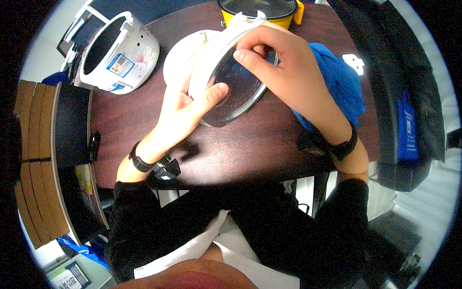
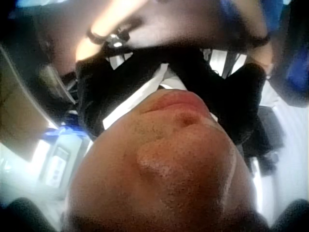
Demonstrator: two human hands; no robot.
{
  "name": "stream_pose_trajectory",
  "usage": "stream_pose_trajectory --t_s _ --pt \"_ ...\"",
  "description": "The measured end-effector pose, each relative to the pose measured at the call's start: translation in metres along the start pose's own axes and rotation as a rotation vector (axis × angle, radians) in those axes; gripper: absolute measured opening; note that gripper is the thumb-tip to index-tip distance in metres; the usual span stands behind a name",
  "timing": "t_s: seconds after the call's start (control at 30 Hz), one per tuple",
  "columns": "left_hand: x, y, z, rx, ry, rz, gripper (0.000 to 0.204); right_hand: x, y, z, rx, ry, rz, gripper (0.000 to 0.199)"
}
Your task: The person cleans a small white plastic component with a blue cloth, then uses a screwdriver to attach a screw to a white perforated lid. The person handles the lid and screwdriver to assemble the parts on a wooden table.
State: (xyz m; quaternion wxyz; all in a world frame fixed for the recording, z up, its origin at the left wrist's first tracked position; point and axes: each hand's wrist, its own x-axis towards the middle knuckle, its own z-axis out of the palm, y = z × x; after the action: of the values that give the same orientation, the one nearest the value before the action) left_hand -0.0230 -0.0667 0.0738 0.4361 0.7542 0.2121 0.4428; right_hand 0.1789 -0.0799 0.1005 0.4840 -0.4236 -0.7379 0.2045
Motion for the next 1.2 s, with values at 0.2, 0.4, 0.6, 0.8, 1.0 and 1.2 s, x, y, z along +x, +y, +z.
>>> stream_pose_trajectory --t_s 0.2,0.4,0.6,0.8,1.0,1.2 --pt "0.008 0.002 0.000 0.004 -0.038 -0.016 0.060 0.001 0.003 -0.009 0.000 0.000 0.001 0.009" --pt "0.011 -0.003 0.000 -0.025 -0.057 -0.010 0.060 0.004 0.001 -0.012 -0.103 -0.004 -0.062 0.008" --pt "0.011 0.003 -0.004 -0.055 -0.095 -0.097 0.057 0.004 -0.004 -0.020 -0.147 -0.063 -0.022 0.008" --pt "0.010 0.003 -0.002 -0.057 -0.093 -0.080 0.056 -0.001 -0.009 -0.020 -0.029 -0.064 0.126 0.007" --pt "0.012 0.001 -0.002 -0.066 -0.102 -0.061 0.056 -0.001 -0.007 -0.019 -0.073 -0.025 0.008 0.007" --pt "0.010 0.003 0.000 -0.091 -0.090 -0.095 0.055 -0.001 -0.008 -0.019 -0.126 -0.013 0.004 0.008"
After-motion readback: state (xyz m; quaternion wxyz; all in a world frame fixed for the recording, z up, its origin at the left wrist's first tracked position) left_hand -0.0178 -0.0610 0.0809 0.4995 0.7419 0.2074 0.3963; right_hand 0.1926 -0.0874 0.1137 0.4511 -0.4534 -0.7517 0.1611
